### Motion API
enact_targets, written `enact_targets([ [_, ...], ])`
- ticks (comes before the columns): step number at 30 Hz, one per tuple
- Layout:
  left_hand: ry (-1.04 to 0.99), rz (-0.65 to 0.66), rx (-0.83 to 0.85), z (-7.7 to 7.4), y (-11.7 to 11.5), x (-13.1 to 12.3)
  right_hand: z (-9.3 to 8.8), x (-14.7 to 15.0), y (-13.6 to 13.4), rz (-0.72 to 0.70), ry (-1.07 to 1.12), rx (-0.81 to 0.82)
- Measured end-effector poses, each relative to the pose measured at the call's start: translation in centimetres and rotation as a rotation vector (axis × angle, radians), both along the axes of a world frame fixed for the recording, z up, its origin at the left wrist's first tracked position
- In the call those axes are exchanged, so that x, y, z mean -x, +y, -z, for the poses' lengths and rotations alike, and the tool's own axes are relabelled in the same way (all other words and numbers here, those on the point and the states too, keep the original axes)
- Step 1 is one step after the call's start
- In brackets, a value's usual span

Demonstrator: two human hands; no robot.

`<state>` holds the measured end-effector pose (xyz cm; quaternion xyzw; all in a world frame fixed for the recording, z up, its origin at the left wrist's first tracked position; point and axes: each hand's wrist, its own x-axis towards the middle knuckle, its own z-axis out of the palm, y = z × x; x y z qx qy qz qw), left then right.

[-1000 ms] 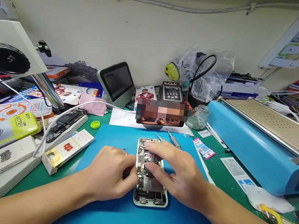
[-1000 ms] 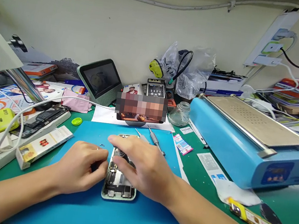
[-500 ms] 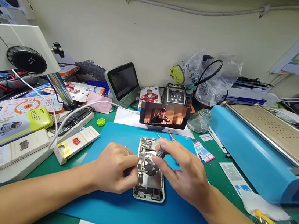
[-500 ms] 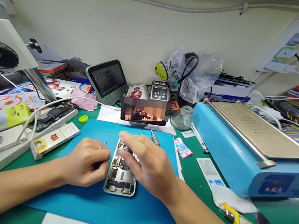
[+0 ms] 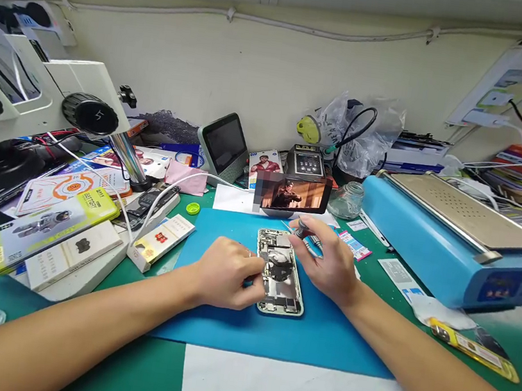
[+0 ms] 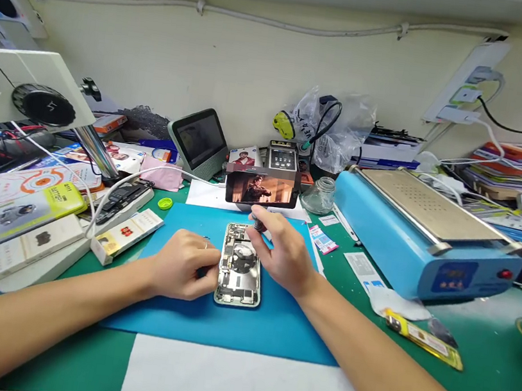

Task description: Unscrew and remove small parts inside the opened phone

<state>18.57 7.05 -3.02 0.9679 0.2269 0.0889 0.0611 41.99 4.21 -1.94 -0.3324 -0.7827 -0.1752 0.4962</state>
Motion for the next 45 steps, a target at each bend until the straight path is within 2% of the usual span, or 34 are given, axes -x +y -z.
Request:
enact_targets([
  [8, 0.11, -0.031, 0.051, -1.4, 0.1, -0.3, 0.4, 0.6, -0.2, 0.052, 0.007, 0.013],
  [15, 0.167, -0.081, 0.076, -1.8, 0.4, -0.6, 0.2, -0.8, 0.4, 0.162, 0.187, -0.048],
  [23, 0.233, -0.149, 0.099, -1.7, 0.6, -1.3, 0.4, -1.6, 1.1, 0.111, 0.169, -0.032],
  [33, 0.328, -0.181, 0.091, -2.3, 0.5, -1.6, 0.3, -1.9, 1.8, 0.107, 0.225, 0.009],
  [45, 0.31, -0.131, 0.098, -1.9, 0.7, -1.1, 0.2, -2.1, 1.9, 0.103, 0.301, 0.066],
])
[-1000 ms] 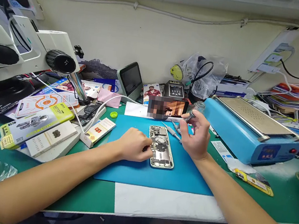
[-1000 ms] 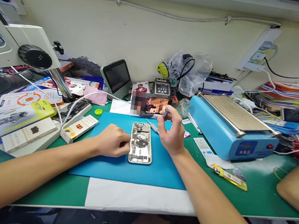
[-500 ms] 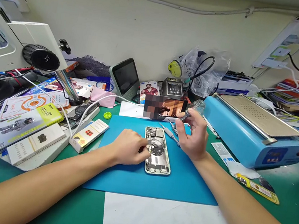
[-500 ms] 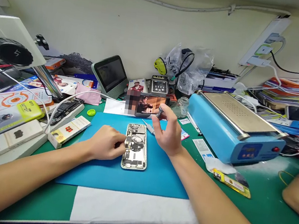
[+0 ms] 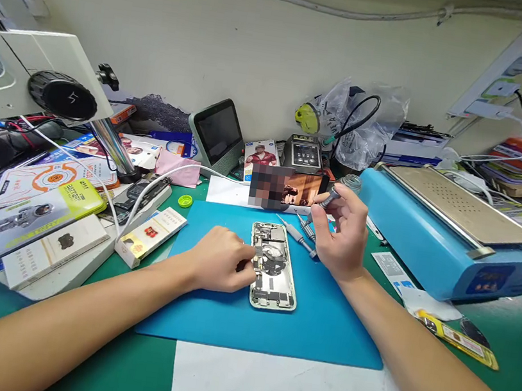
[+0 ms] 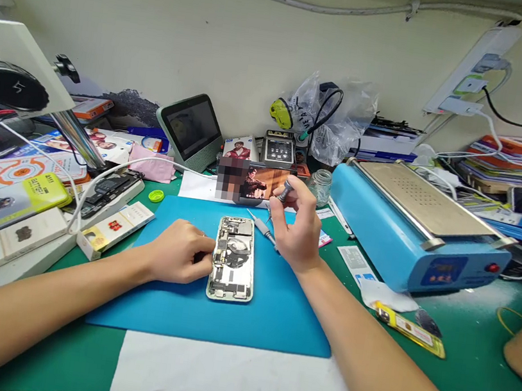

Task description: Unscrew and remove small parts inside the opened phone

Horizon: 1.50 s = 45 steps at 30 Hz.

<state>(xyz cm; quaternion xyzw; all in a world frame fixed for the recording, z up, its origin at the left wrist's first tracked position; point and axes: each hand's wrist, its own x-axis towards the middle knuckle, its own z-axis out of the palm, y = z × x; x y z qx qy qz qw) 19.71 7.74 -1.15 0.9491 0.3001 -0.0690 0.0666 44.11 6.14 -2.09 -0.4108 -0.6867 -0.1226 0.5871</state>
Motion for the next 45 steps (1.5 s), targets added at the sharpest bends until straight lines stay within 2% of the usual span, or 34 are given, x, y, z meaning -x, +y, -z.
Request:
enact_targets([
  [16, -0.099, 0.038, 0.006, 0.8, 0.1, 0.0, -0.2, -0.1, -0.2, -0.002, 0.039, 0.034],
  [28, -0.198, 0.031, -0.082, 1.1, -0.2, 0.1, -0.7, 0.7, -1.3, -0.058, 0.107, 0.102],
  [35, -0.449, 0.072, -0.154, 1.4, -0.3, 0.3, -0.9, 1.8, -3.0, -0.123, 0.173, 0.206],
  [38, -0.608, 0.159, -0.176, 1.0, -1.2, 0.1, -1.0, 1.7, -3.2, -0.107, 0.21, 0.242],
  [43, -0.79, 0.474, -0.185, 0.5, -3.6, -0.3, -0.9, 1.8, -3.0, -0.114, 0.221, 0.246],
  [45, -0.793, 0.591, -0.193, 0.6, -4.3, -0.3, -0.8, 2.0, -3.0, -0.12, 0.214, 0.249],
])
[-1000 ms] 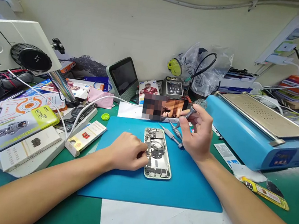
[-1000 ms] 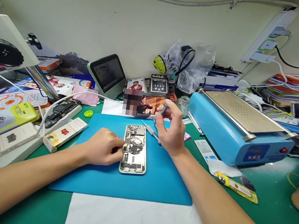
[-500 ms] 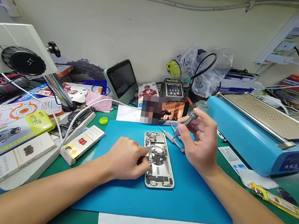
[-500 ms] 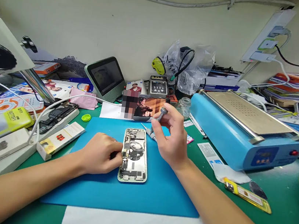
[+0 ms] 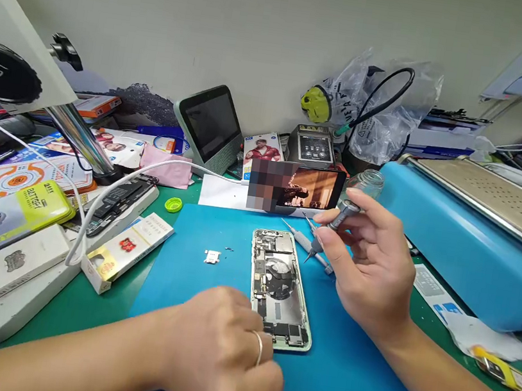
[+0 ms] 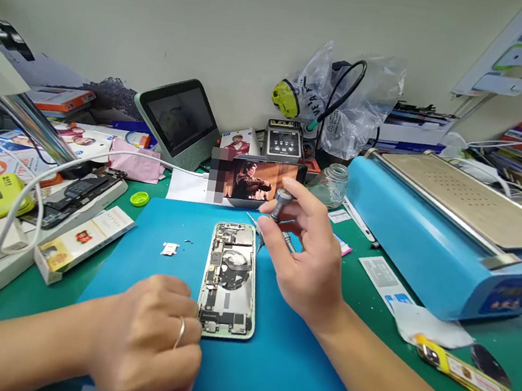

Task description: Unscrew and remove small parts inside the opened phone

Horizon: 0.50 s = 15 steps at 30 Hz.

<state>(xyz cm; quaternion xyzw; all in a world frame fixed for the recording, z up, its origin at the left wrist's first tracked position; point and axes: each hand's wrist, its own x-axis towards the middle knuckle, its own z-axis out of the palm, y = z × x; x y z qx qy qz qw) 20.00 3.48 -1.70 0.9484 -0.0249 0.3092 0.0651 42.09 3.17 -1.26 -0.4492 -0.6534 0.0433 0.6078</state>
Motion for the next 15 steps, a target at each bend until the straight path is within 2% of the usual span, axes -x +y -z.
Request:
enact_targets([
  [3, 0.101, 0.097, -0.054, 0.4, -0.8, 0.1, 0.0, 0.3, 0.0, 0.002, -0.003, 0.015],
  [6, 0.201, 0.106, -0.056, 1.1, -1.5, 0.0, 0.0, 0.4, 0.1, 0.022, -0.011, 0.011],
  [15, 0.137, -0.007, -0.091, 2.1, -3.4, -0.6, -0.3, 0.6, -0.3, 0.035, -0.009, 0.031],
])
